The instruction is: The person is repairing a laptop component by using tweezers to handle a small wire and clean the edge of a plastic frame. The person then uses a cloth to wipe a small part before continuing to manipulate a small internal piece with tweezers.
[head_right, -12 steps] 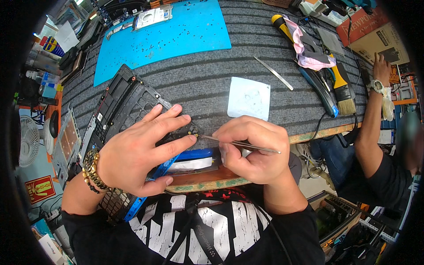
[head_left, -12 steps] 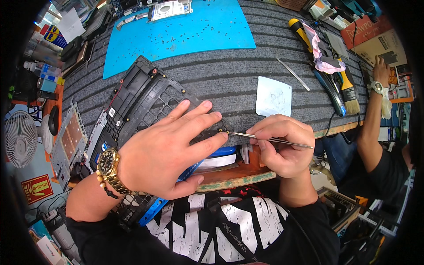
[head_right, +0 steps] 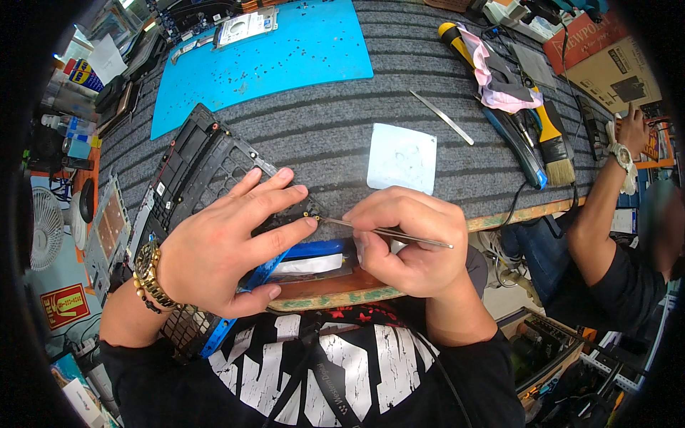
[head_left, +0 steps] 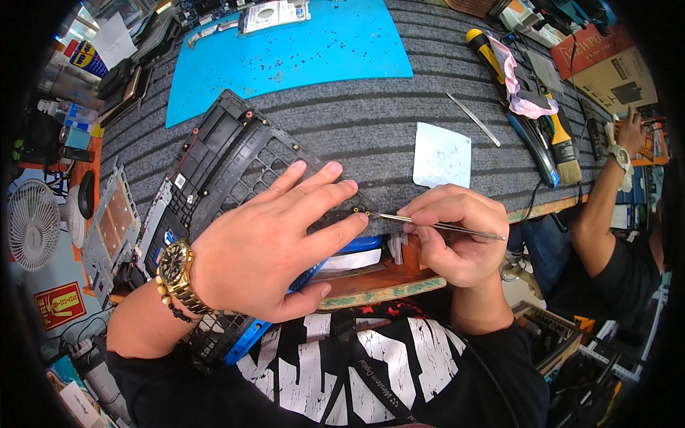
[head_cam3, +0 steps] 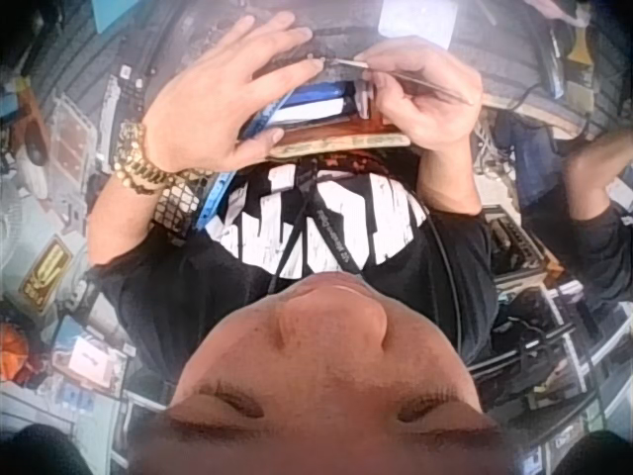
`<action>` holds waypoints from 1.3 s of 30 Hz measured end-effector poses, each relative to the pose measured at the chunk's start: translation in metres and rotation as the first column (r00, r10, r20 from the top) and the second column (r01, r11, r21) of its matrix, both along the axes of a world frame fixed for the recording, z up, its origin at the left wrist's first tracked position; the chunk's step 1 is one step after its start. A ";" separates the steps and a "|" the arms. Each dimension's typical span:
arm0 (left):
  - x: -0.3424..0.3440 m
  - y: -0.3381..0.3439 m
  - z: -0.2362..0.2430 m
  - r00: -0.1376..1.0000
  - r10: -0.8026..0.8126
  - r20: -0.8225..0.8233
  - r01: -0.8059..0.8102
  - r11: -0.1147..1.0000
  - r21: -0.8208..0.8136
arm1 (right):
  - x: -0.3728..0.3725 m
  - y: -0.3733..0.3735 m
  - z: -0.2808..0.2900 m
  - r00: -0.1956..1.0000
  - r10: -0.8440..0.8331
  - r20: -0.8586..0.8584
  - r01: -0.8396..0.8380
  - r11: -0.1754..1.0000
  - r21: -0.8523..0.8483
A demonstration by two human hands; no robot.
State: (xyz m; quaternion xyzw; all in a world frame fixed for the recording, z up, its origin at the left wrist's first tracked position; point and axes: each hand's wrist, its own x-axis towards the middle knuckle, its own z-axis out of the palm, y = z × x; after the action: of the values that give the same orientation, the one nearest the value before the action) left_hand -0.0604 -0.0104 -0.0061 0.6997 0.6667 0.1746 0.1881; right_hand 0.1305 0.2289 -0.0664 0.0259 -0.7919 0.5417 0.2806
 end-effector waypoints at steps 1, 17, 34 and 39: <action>0.000 0.000 0.001 1.000 0.001 0.001 -0.001 1.000 -0.002 | 0.000 0.000 0.000 1.000 0.002 0.001 -0.002 1.000 0.003; -0.002 -0.002 -0.002 1.000 -0.008 0.029 0.007 0.999 0.052 | 0.001 -0.002 0.001 1.000 -0.007 -0.006 0.007 1.000 -0.005; -0.003 -0.005 -0.005 0.999 -0.034 0.011 0.032 0.994 0.104 | 0.001 -0.005 -0.001 1.000 -0.029 -0.006 0.029 1.000 -0.004; -0.003 -0.006 -0.006 0.999 -0.032 0.006 0.031 0.994 0.103 | 0.002 -0.005 0.000 1.000 -0.031 -0.003 0.031 0.998 -0.045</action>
State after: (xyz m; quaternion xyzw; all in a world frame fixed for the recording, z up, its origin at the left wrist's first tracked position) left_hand -0.0631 -0.0167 -0.0117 0.7181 0.6451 0.2083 0.1573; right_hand 0.1328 0.2239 -0.0666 0.0081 -0.7792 0.5551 0.2911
